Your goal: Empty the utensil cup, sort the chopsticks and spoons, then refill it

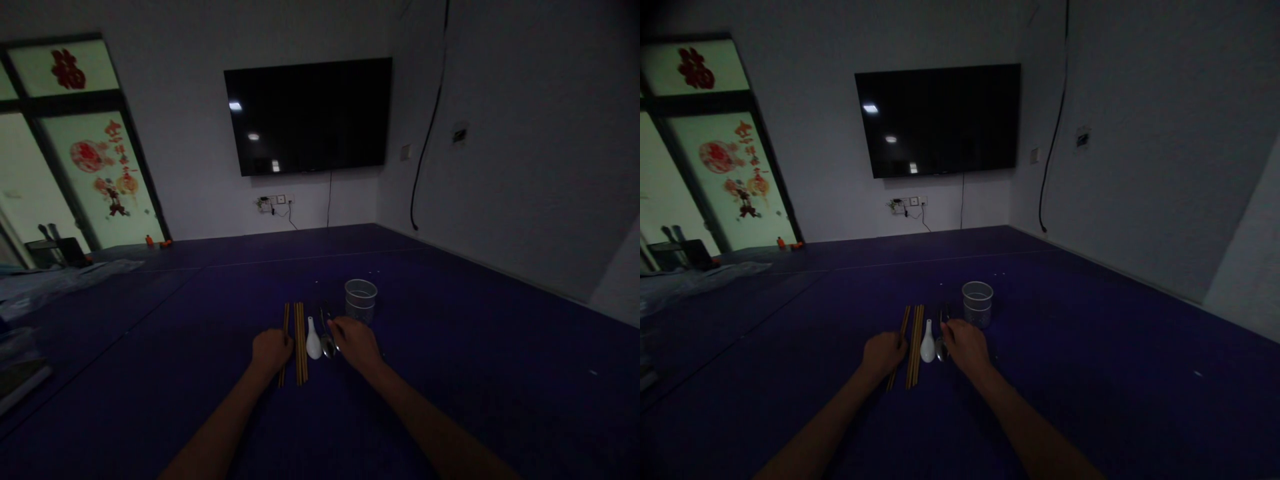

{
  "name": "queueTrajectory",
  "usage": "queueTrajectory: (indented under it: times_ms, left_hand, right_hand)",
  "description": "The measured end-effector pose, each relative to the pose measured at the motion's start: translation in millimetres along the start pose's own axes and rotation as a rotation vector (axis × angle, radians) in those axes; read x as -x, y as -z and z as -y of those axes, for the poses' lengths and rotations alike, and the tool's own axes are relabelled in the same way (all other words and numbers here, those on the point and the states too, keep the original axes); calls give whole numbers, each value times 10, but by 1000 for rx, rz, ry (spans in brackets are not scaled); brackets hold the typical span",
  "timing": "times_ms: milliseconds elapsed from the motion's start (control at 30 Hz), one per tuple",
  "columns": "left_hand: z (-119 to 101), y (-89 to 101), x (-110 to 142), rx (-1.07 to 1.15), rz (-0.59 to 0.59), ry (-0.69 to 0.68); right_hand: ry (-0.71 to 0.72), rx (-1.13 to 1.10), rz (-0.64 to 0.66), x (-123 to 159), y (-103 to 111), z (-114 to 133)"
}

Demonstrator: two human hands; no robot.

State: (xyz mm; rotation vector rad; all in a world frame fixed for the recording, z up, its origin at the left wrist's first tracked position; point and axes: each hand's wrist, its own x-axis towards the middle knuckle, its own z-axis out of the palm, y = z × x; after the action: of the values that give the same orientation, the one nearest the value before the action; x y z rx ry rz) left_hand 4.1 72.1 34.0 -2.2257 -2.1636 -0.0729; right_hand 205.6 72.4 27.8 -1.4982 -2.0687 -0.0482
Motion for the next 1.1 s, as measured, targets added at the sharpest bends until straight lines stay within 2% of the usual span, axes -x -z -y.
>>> queueTrajectory:
  times_ms: [333,633,767,867,967,1100]
  left_hand:
    - [22,11,-49,0,49,19]
    - [54,-51,-62,11,21,26]
    - [79,-2,-47,39,14,39]
    - [72,90,-14,52,-31,27]
    - [28,171,40,35,-113,-47]
    - [-59,162,123,-23,-317,-297]
  right_hand:
    - [-11,9,-6,-5,-28,-16]
    - [-3,18,5,-2,-3,-13]
    - [2,-2,-1,3,3,-7]
    - [-7,-38,-15,2,7,1]
    - [-14,-167,-43,-2,16,28]
    - [7,-551,-57,6,41,109]
